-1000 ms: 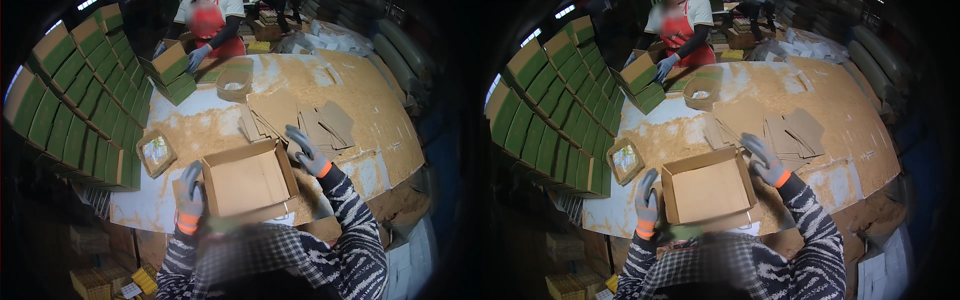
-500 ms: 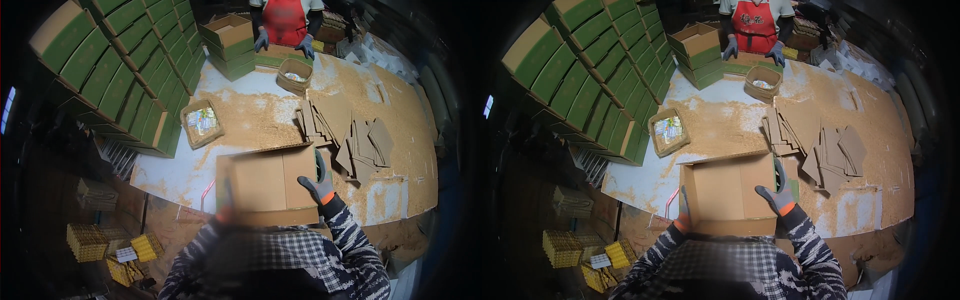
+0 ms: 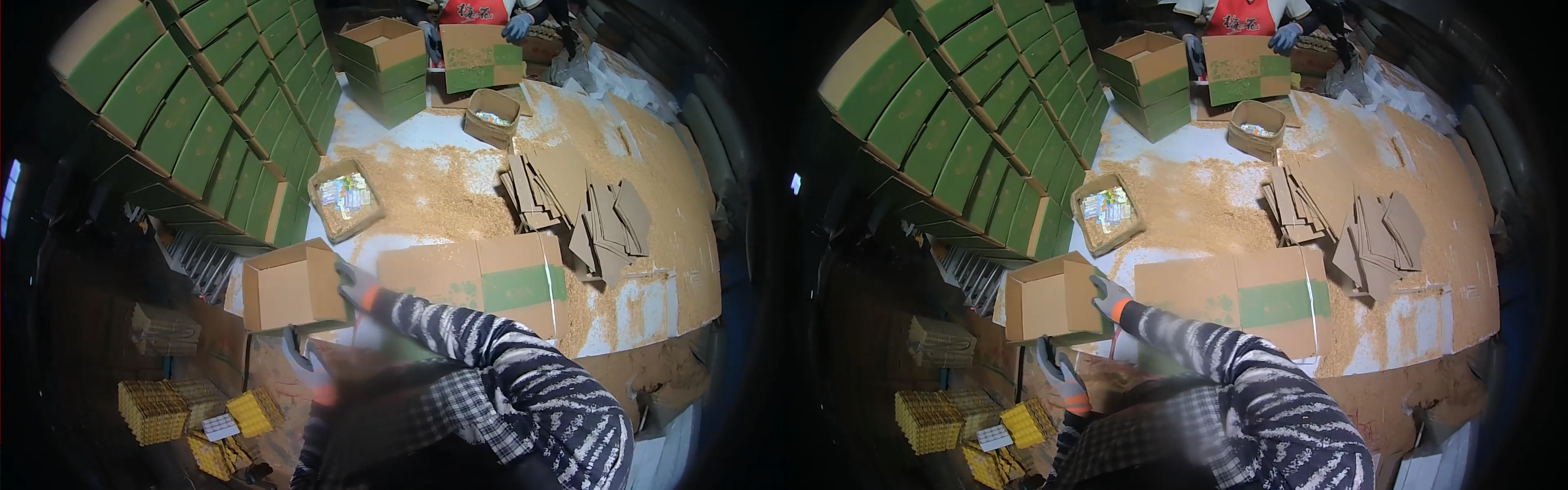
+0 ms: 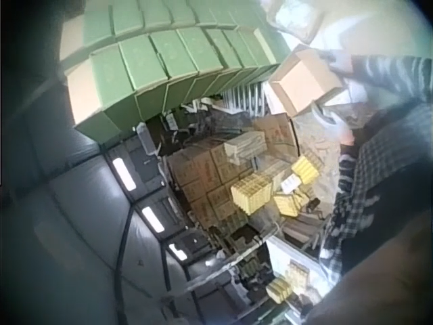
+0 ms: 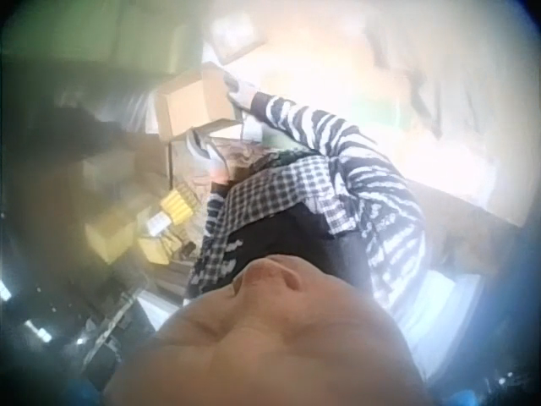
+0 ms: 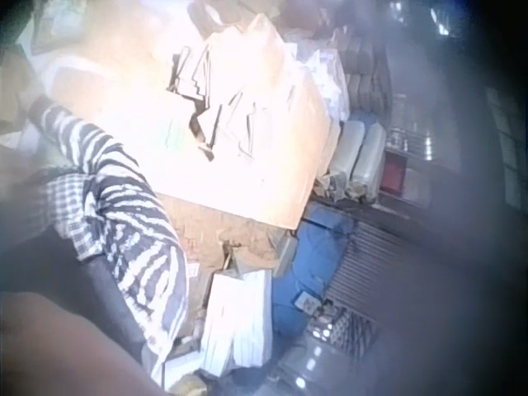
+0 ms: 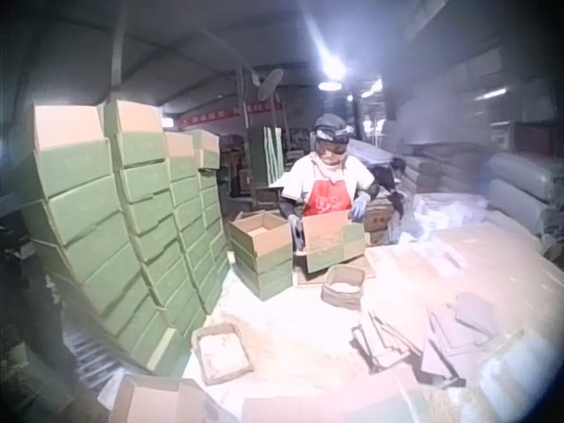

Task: The person folds cardboard pieces into boxes, places stacks of finished boxes aside, and refills the workspace with more flat cardboard pieces.

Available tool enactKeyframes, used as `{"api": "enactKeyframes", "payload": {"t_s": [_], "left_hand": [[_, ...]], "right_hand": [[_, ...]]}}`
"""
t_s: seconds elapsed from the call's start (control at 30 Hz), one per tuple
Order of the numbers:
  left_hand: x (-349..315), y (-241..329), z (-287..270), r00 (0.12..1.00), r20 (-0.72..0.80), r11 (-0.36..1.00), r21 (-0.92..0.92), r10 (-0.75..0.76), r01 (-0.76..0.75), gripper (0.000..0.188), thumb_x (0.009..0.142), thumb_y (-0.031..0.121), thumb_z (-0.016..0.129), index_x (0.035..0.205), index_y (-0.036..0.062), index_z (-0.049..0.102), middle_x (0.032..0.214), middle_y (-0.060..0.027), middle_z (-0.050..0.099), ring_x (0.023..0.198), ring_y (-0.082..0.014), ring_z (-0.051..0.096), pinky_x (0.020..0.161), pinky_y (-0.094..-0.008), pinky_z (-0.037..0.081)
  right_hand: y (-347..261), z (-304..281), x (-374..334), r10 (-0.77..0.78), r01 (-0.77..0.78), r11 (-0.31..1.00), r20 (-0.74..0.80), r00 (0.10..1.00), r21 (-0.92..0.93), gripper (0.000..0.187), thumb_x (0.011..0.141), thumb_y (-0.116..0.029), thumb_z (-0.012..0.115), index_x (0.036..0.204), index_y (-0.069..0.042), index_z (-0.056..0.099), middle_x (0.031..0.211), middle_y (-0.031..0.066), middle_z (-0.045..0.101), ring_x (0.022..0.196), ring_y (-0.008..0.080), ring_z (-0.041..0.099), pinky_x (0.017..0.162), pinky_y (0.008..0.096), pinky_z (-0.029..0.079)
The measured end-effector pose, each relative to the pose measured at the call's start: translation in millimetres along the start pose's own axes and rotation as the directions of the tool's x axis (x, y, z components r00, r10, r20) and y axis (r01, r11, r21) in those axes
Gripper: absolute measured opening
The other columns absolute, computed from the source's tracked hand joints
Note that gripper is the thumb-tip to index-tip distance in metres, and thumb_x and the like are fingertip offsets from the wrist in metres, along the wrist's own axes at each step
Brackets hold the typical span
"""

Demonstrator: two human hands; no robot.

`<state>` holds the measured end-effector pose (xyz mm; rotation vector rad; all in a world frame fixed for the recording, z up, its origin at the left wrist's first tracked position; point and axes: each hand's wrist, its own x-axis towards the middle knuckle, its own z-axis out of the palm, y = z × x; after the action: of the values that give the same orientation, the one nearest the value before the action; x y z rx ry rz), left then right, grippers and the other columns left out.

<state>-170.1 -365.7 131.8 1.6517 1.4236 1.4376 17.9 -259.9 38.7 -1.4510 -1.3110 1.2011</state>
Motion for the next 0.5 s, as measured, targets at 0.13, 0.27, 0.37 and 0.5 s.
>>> {"api": "enactKeyframes", "payload": {"t_s": [0.13,0.27,0.37,0.5], "left_hand": [[3.4,6.4,62.6,0.733,0.621,0.928,0.022,0.278,-0.371,0.046,0.083,0.004,0.06,0.128,-0.003,0.057,0.131,-0.0236,0.055,0.125,-0.0398,0.05,0.107,-0.0441,0.039],[21.9,19.9,170.4,0.561,0.775,0.847,0.062,0.293,-0.528,0.062,0.084,0.03,0.07,0.138,0.0055,0.05,0.143,-0.0178,0.048,0.135,-0.0381,0.039,0.113,-0.0469,0.031],[20.9,-14.0,226.9,0.473,0.85,0.719,0.177,0.233,-0.672,0.072,0.082,0.042,0.072,0.139,0.0059,0.048,0.144,-0.0175,0.046,0.135,-0.0367,0.038,0.114,-0.0459,0.029],[40.1,22.7,233.4,0.336,0.941,0.637,0.278,-0.031,-0.719,0.073,0.074,0.05,0.077,0.13,0.0062,0.057,0.131,-0.0169,0.057,0.121,-0.0329,0.052,0.105,-0.0437,0.037]], "right_hand": [[-46.4,-119.3,-114.5,-0.389,0.189,0.76,-0.202,0.899,-0.622,0.065,0.084,-0.026,0.067,0.141,-0.006,0.044,0.15,0.0216,0.037,0.139,0.0421,0.033,0.114,0.0502,0.03],[-10.5,-159.6,-221.5,-0.222,-0.027,0.544,-0.174,0.959,-0.839,0.075,0.08,-0.039,0.07,0.139,-0.001,0.042,0.148,0.0277,0.034,0.138,0.0485,0.028,0.115,0.059,0.018],[0.2,-127.7,-259.0,-0.228,0.382,0.486,0.309,0.924,-0.786,0.078,0.08,-0.039,0.072,0.141,-0.002,0.04,0.149,0.0263,0.034,0.141,0.0429,0.029,0.117,0.0508,0.024],[-7.8,-162.2,-268.7,-0.42,0.322,0.675,0.014,0.908,-0.664,0.076,0.079,-0.032,0.074,0.14,-0.001,0.042,0.149,0.0245,0.036,0.137,0.042,0.035,0.115,0.0499,0.029]]}}
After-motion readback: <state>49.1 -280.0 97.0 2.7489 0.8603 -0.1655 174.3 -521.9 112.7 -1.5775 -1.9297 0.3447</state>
